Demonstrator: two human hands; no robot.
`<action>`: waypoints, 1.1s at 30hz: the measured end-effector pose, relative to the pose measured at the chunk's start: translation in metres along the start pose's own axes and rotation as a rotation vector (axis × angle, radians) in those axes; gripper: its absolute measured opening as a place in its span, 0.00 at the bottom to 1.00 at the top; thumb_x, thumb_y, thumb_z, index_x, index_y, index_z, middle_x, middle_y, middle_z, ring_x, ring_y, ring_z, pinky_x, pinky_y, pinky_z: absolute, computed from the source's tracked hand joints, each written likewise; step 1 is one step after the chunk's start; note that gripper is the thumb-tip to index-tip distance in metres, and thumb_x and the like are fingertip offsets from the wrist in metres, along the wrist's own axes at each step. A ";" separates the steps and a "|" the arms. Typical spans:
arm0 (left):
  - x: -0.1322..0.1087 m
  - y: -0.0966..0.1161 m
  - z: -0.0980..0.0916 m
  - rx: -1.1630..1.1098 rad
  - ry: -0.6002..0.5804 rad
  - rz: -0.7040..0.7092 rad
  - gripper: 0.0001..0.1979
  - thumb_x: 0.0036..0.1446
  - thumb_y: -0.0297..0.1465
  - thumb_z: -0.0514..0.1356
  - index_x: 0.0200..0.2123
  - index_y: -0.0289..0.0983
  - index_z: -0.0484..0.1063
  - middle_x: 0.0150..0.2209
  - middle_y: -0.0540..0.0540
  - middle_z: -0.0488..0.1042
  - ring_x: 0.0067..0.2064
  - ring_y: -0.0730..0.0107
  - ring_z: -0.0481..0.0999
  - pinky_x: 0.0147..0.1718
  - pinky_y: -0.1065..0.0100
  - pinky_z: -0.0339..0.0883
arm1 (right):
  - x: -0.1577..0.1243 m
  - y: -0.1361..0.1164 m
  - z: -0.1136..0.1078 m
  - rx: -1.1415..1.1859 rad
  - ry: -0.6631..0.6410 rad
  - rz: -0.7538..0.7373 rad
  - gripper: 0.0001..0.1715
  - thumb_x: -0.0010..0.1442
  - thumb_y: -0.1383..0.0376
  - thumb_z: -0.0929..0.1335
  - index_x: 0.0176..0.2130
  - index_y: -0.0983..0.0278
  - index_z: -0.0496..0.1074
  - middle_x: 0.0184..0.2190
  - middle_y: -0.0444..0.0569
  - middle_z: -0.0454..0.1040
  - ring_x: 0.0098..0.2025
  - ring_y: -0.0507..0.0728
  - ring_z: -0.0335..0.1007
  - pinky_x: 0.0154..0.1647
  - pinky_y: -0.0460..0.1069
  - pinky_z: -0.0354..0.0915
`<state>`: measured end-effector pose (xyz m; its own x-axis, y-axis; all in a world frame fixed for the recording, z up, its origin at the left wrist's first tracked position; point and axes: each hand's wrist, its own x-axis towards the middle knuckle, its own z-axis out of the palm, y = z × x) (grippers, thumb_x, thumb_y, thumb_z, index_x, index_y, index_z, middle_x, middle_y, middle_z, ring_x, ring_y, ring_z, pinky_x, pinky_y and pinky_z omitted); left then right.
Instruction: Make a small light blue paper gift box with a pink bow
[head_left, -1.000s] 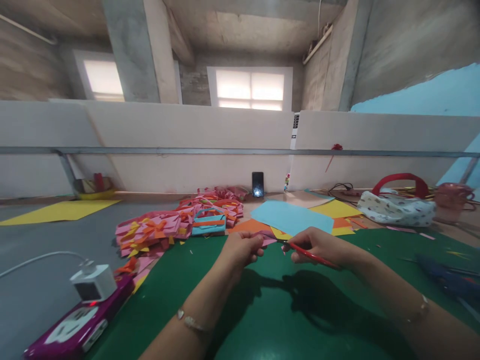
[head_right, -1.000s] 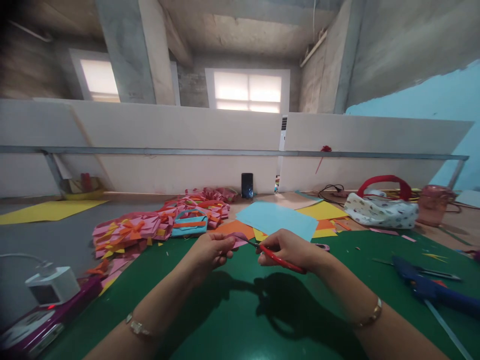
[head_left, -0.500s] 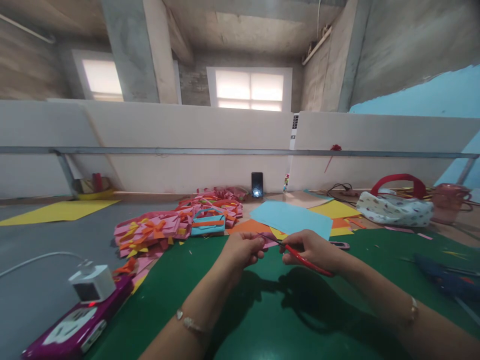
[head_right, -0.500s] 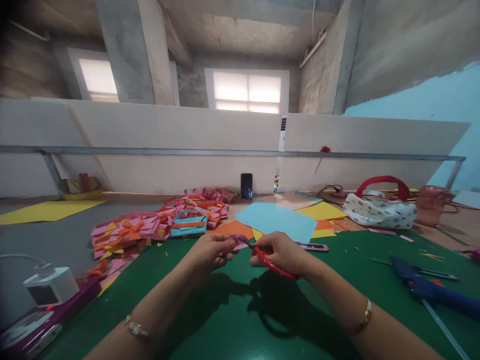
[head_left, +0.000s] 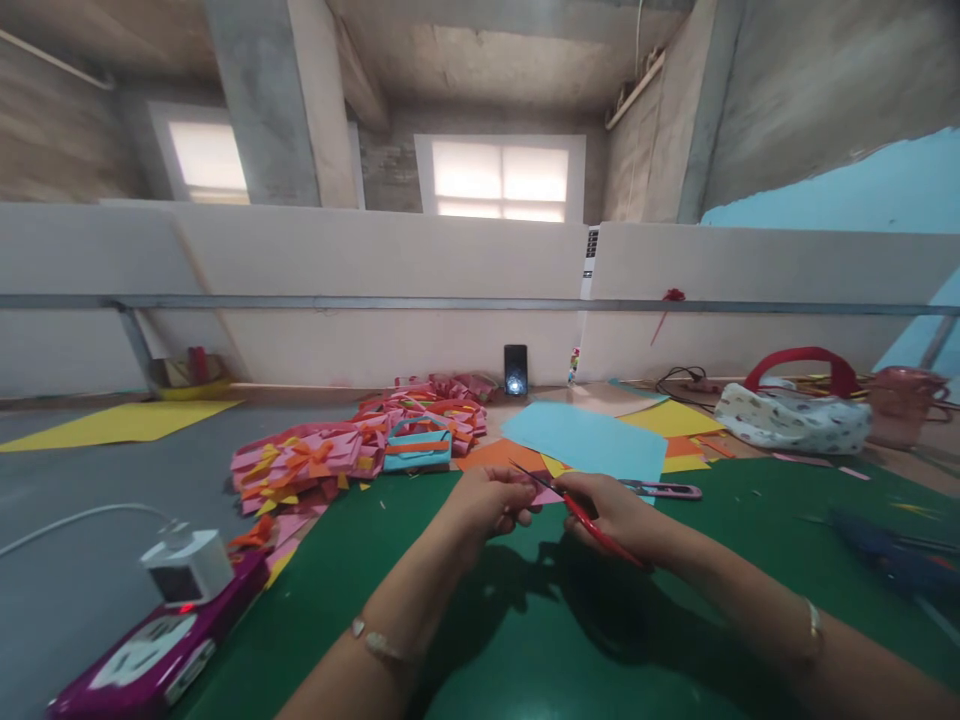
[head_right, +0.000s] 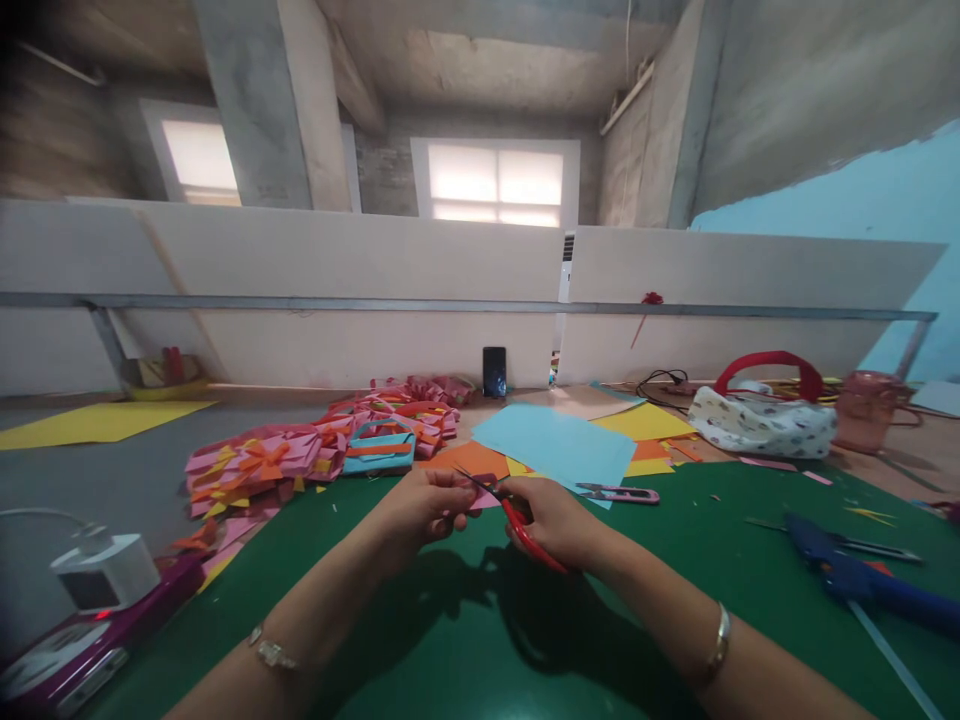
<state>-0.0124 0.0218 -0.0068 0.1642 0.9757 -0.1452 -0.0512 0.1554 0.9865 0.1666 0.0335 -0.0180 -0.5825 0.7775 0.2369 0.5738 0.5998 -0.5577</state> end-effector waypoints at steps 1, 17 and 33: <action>0.000 0.001 0.000 -0.002 -0.004 0.001 0.03 0.38 0.24 0.62 0.21 0.31 0.70 0.17 0.51 0.68 0.18 0.83 0.65 0.16 0.80 0.49 | 0.000 -0.001 0.001 0.000 0.006 -0.003 0.11 0.44 0.73 0.63 0.32 0.66 0.66 0.24 0.40 0.61 0.25 0.49 0.53 0.23 0.43 0.51; -0.001 0.002 -0.001 -0.005 -0.041 -0.019 0.03 0.41 0.24 0.62 0.22 0.30 0.71 0.17 0.50 0.69 0.18 0.83 0.66 0.16 0.81 0.52 | 0.001 0.003 0.021 -0.018 0.093 -0.002 0.10 0.55 0.64 0.60 0.24 0.65 0.63 0.19 0.41 0.58 0.22 0.48 0.50 0.23 0.43 0.52; -0.002 0.004 0.000 0.011 -0.035 -0.023 0.02 0.40 0.24 0.62 0.22 0.30 0.72 0.17 0.50 0.70 0.18 0.83 0.66 0.16 0.80 0.52 | 0.001 -0.001 0.014 -0.124 0.109 -0.048 0.12 0.55 0.65 0.60 0.26 0.67 0.68 0.20 0.43 0.64 0.23 0.49 0.55 0.24 0.43 0.52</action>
<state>-0.0130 0.0209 -0.0032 0.1999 0.9658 -0.1652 -0.0366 0.1758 0.9837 0.1579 0.0308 -0.0282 -0.5487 0.7593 0.3499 0.6173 0.6502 -0.4429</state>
